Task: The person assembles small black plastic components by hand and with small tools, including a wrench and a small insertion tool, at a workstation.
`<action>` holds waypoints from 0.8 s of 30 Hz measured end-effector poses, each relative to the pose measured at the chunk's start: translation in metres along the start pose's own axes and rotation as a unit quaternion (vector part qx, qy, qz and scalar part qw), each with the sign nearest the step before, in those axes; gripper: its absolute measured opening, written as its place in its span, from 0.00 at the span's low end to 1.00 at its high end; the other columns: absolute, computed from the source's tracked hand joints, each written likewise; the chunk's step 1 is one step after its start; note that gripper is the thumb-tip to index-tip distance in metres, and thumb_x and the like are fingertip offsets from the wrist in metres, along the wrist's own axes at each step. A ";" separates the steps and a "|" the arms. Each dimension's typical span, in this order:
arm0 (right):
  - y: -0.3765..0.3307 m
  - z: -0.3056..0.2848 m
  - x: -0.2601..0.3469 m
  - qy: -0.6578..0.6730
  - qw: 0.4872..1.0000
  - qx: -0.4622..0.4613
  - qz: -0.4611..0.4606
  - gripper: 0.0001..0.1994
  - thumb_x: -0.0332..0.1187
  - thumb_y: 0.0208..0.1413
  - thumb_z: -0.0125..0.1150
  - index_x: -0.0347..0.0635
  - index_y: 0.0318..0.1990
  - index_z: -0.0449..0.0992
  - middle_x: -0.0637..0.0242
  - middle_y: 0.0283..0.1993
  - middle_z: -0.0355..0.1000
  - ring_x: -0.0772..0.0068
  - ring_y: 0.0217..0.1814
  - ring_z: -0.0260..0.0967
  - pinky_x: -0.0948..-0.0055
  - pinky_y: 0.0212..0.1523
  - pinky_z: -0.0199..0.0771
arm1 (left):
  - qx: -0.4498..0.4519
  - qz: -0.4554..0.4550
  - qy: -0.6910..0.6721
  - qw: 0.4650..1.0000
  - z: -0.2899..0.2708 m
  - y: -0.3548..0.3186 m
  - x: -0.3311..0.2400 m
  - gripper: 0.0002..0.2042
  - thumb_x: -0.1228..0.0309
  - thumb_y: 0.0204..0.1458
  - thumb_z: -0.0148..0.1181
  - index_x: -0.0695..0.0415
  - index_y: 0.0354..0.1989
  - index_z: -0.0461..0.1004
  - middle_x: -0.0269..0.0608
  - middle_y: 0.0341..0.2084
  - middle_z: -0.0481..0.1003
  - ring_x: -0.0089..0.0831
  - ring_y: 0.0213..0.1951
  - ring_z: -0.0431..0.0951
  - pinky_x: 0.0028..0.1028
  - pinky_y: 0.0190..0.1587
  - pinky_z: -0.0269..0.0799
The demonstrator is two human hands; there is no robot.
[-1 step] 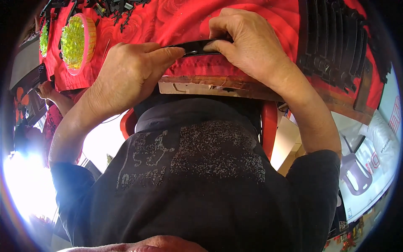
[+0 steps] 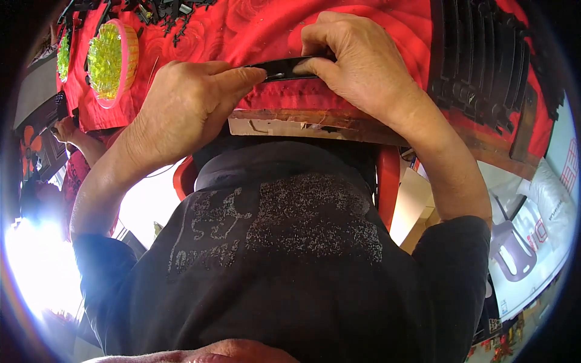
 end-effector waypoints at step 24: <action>0.000 0.003 0.001 -0.012 1.000 -0.002 0.003 0.10 0.32 0.47 0.70 0.41 0.27 0.73 0.66 0.27 0.68 0.60 0.36 0.71 0.58 0.37 0.67 | 0.059 0.031 0.032 0.997 -0.001 0.012 -0.006 0.19 0.76 0.42 0.58 0.61 0.46 0.77 0.42 0.23 0.73 0.42 0.27 0.79 0.39 0.25 0.73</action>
Point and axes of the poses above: each hand's wrist, its own y-axis towards the middle knuckle, its own z-axis out of the palm, x = y × z, the point moved 4 cm from there along y, towards the middle knuckle
